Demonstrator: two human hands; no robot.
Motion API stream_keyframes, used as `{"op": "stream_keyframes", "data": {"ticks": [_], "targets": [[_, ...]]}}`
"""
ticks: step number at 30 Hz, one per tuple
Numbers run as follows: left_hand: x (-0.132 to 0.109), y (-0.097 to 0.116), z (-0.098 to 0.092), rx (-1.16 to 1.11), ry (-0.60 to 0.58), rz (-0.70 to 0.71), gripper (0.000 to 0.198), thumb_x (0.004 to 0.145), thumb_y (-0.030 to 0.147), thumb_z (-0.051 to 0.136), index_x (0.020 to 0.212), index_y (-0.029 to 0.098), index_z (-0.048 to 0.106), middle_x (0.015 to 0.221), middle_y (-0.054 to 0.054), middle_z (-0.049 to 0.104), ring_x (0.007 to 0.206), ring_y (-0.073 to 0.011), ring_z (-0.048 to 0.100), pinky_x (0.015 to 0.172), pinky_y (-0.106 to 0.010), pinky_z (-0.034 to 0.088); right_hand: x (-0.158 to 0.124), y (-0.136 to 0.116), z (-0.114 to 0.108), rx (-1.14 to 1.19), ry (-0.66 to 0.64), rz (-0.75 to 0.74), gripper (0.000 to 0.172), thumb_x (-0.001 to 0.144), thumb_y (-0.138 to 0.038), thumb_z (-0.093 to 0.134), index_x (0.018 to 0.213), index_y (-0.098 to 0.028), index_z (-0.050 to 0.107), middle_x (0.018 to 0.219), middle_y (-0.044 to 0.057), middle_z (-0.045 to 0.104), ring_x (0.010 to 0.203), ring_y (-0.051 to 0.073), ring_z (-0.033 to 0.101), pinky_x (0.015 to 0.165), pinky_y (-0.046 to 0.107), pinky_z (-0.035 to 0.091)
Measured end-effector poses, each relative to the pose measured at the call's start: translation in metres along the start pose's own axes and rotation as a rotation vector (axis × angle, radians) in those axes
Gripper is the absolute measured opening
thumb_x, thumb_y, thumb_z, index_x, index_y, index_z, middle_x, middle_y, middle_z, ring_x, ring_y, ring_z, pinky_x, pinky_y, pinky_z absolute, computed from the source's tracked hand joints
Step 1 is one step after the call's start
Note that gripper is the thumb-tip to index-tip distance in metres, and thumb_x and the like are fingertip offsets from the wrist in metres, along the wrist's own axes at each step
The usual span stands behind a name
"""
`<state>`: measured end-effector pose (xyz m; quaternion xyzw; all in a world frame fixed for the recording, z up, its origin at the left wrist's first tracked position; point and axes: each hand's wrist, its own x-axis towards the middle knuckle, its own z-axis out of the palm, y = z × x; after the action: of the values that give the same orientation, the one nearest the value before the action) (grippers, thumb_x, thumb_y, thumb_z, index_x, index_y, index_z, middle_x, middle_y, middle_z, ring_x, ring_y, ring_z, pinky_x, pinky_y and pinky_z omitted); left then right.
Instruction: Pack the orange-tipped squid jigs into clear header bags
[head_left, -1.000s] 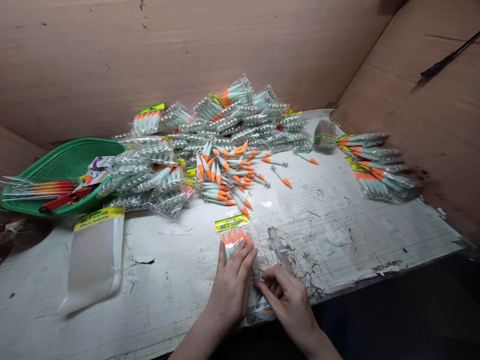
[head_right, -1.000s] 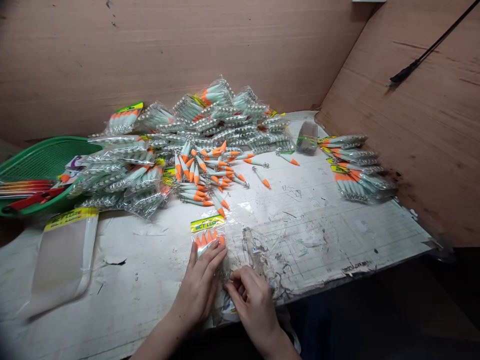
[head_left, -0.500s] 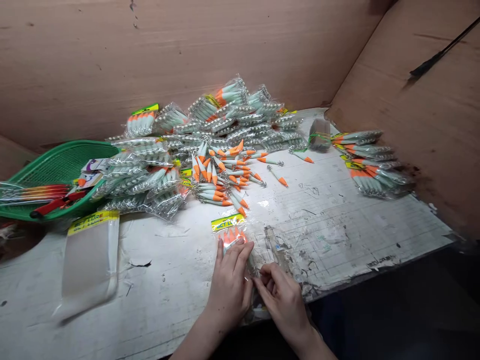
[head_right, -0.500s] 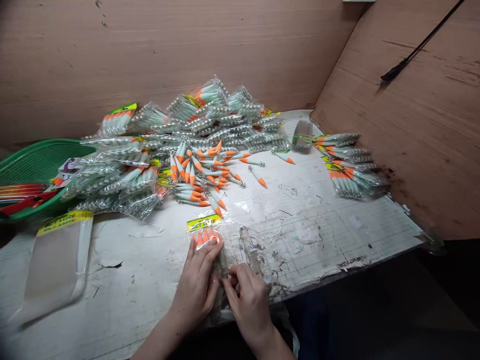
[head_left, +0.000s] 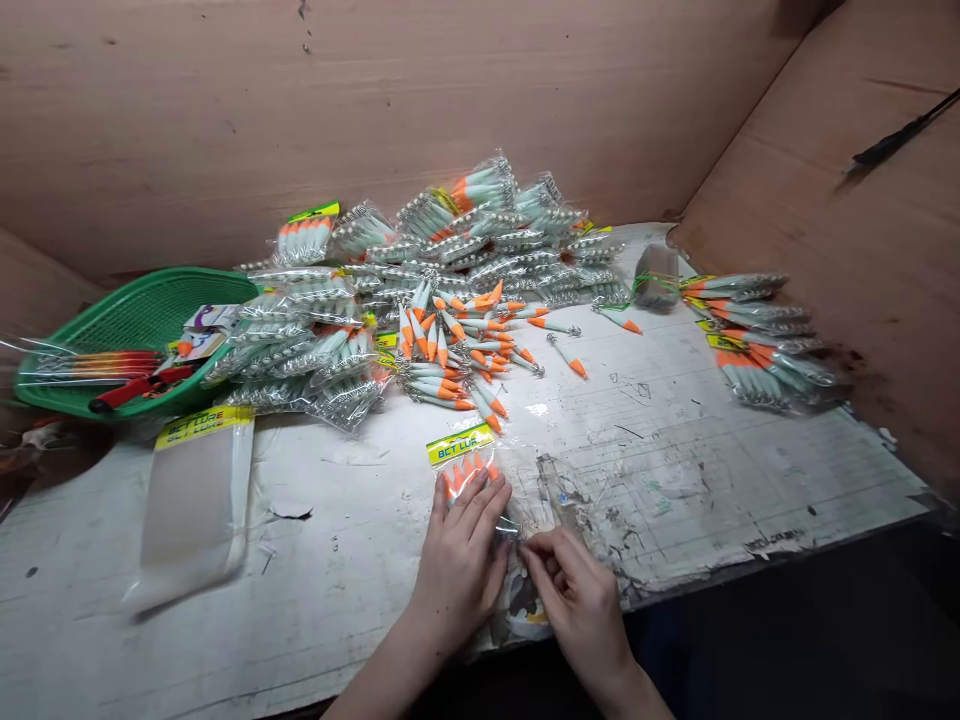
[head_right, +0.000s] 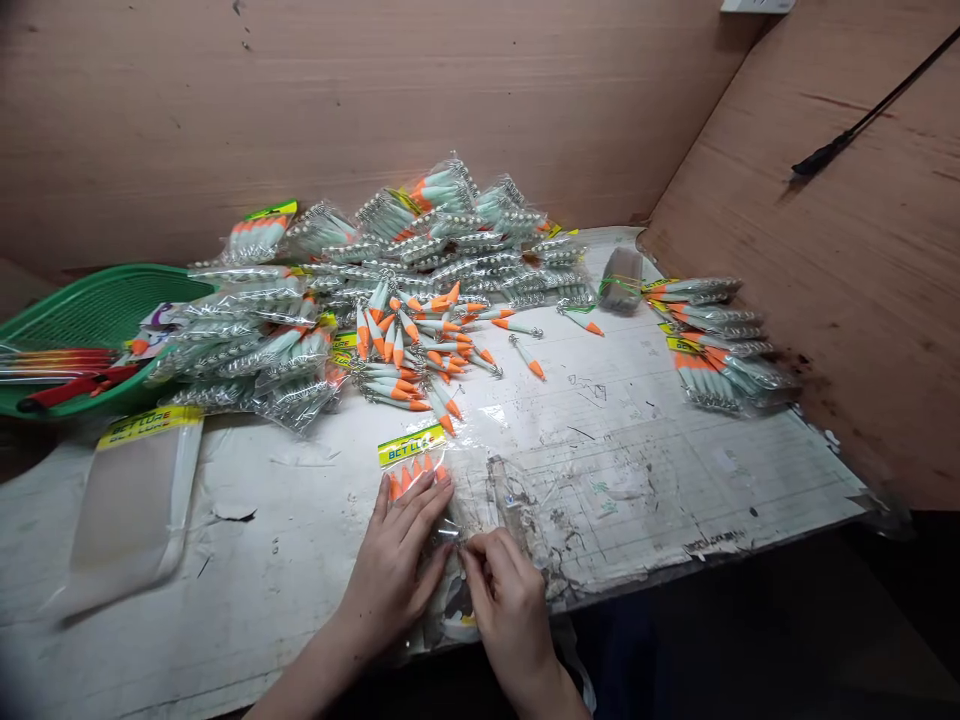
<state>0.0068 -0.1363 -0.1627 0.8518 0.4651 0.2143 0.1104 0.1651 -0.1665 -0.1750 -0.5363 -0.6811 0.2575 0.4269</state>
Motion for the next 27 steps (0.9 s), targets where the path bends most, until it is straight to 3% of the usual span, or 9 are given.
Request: {"op": "stream_keyframes", "data": {"ticks": [5,10,14,19,21,23,25,27], "targets": [[0.002,0.002,-0.002,-0.06,-0.057,0.025,0.064,0.078,0.013,0.048,0.139,0.014,0.032,0.14,-0.013,0.048,0.137,-0.0278,0.031,0.114,-0.059,0.004,-0.001,0.0,-0.001,0.042,-0.032,0.018,0.013,0.09,-0.012,0.046,0.086,-0.019,0.056,0.074,0.002,0.058,0.061,0.011,0.057,0.05,0.018,0.045],[0.004,0.001,-0.001,-0.048,0.016,0.009,0.057,0.079,0.01,0.045,0.134,0.012,0.036,0.133,-0.011,0.055,0.136,-0.0246,0.034,0.115,-0.054,0.0,-0.002,-0.002,0.001,0.006,0.013,0.108,0.006,0.087,-0.015,0.052,0.082,-0.018,0.056,0.066,-0.001,0.056,0.049,0.008,0.051,0.042,0.017,0.042],[0.006,-0.002,-0.002,-0.072,-0.059,0.045,0.065,0.075,0.015,0.05,0.138,0.013,0.033,0.14,-0.013,0.048,0.139,-0.0285,0.028,0.114,-0.058,0.0,-0.003,-0.002,0.003,-0.003,0.024,0.101,0.013,0.087,-0.015,0.05,0.076,-0.018,0.056,0.064,-0.001,0.053,0.049,0.008,0.051,0.042,0.017,0.041],[0.006,-0.002,-0.001,-0.009,-0.017,0.048,0.056,0.085,0.013,0.045,0.139,0.014,0.031,0.137,-0.012,0.051,0.138,-0.0262,0.03,0.113,-0.058,0.0,-0.003,-0.001,0.006,0.004,0.012,0.068,0.015,0.089,-0.015,0.047,0.078,-0.018,0.057,0.065,-0.001,0.052,0.049,0.008,0.049,0.041,0.017,0.039],[-0.002,-0.004,-0.008,0.0,-0.02,0.017,0.059,0.086,0.019,0.049,0.14,0.015,0.028,0.141,-0.014,0.045,0.139,-0.0294,0.025,0.113,-0.06,0.006,-0.003,-0.002,0.002,0.017,0.002,0.071,0.014,0.089,-0.015,0.047,0.081,-0.018,0.057,0.068,0.0,0.053,0.051,0.009,0.051,0.043,0.017,0.041],[-0.017,-0.005,-0.017,-0.003,0.006,-0.071,0.065,0.084,0.026,0.056,0.141,0.015,0.027,0.142,-0.016,0.041,0.137,-0.0328,0.027,0.11,-0.058,0.021,-0.002,-0.006,-0.006,0.018,0.019,0.074,0.008,0.089,-0.016,0.049,0.089,-0.018,0.057,0.073,0.001,0.055,0.053,0.009,0.052,0.044,0.018,0.043],[-0.034,-0.007,-0.023,-0.009,0.085,-0.204,0.067,0.082,0.031,0.061,0.139,0.016,0.03,0.13,-0.017,0.049,0.124,-0.0306,0.043,0.099,-0.049,0.04,-0.001,-0.014,-0.015,-0.01,0.066,0.033,0.009,0.088,-0.015,0.052,0.095,-0.018,0.057,0.077,0.002,0.055,0.054,0.009,0.052,0.046,0.019,0.045],[-0.047,-0.007,-0.023,-0.007,0.156,-0.3,0.065,0.08,0.034,0.064,0.136,0.018,0.034,0.11,-0.012,0.057,0.102,-0.026,0.054,0.084,-0.042,0.048,0.0,-0.023,-0.019,-0.037,0.045,-0.075,0.011,0.087,-0.011,0.054,0.094,-0.019,0.058,0.075,0.002,0.056,0.057,0.011,0.053,0.051,0.021,0.047]]}}
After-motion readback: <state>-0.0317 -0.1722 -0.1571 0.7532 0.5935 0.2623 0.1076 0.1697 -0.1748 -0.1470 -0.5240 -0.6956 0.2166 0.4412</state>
